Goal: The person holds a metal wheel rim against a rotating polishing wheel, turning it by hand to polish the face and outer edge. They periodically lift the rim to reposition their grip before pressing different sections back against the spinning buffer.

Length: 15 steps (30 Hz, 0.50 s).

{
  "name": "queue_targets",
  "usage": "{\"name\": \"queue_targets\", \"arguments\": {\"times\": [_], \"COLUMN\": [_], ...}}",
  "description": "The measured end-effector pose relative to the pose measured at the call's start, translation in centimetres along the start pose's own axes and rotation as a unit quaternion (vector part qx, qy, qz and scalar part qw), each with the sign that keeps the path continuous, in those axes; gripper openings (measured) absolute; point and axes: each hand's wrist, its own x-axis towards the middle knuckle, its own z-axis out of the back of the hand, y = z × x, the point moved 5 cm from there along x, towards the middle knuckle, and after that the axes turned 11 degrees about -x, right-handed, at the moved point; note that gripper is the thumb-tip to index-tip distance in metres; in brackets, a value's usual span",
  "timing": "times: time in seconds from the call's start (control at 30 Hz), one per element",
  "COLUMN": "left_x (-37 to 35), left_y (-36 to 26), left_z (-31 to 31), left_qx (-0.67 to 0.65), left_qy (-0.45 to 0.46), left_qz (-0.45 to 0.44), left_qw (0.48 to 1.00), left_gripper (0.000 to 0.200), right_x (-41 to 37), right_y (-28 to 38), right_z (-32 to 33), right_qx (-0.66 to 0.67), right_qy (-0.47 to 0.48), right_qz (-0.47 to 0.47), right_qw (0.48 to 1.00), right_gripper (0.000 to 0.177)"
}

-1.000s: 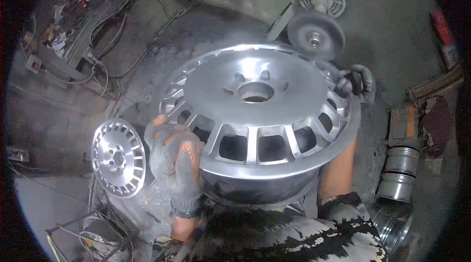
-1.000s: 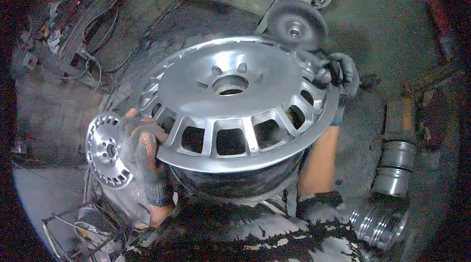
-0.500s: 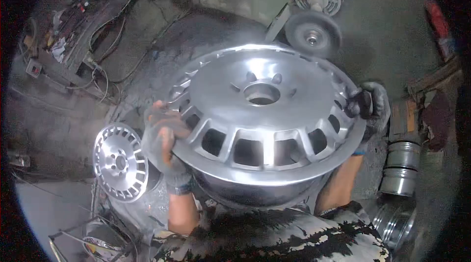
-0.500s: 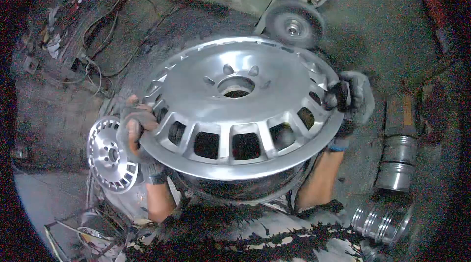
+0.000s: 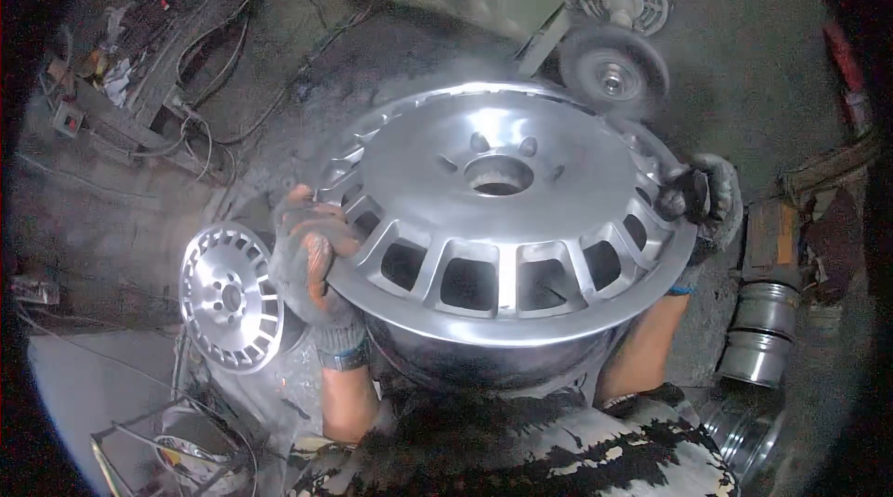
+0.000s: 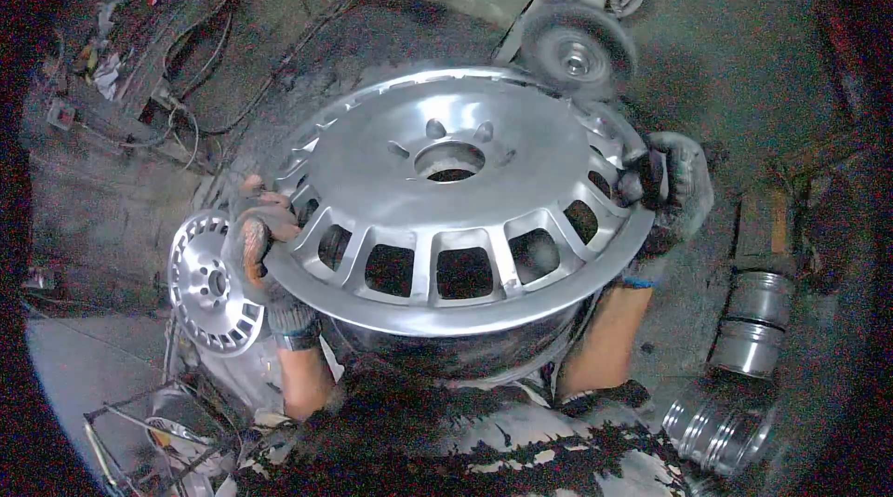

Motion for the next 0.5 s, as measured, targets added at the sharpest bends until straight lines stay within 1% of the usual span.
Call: {"name": "queue_targets", "arguments": {"times": [0.07, 0.13, 0.2, 0.27, 0.37, 0.43, 0.5], "left_x": [0.3, 0.4, 0.3, 0.1, 0.3, -0.2, -0.4], "left_y": [-0.1, -0.4, -0.2, 0.3, -1.2, 0.2, 0.7], "left_z": [-0.2, -0.4, -0.4, -0.3, -0.8, -0.1, -0.1], "left_qx": [-0.009, 0.018, 0.039, 0.037, 0.036, 0.042, 0.012], "left_qy": [-0.002, -0.004, -0.013, -0.014, 0.024, -0.015, -0.026], "left_qz": [-0.014, -0.034, -0.046, -0.049, -0.073, -0.059, -0.037], "left_qw": [1.0, 0.999, 0.998, 0.998, 0.996, 0.997, 0.999], "left_gripper": [0.035, 0.034, 0.035, 0.035, 0.035, 0.035, 0.036], "right_x": [0.2, 0.2, 0.2, -0.3, -0.5, -0.6, -0.9], "right_y": [-0.6, -1.3, -2.0, -2.5, -2.3, -4.4, -6.9], "right_z": [-0.6, -1.0, -1.1, -1.1, -1.2, -1.9, -3.5], "right_qx": [0.052, 0.04, 0.096, 0.217, 0.264, 0.19, 0.224], "right_qy": [0.006, 0.028, 0.048, 0.066, 0.044, 0.044, 0.063], "right_qz": [-0.023, -0.054, -0.123, -0.231, -0.23, -0.113, -0.157], "right_qw": [0.998, 0.997, 0.987, 0.946, 0.936, 0.974, 0.96], "right_gripper": [0.009, 0.011, 0.012, 0.013, 0.023, 0.027, 0.027]}}
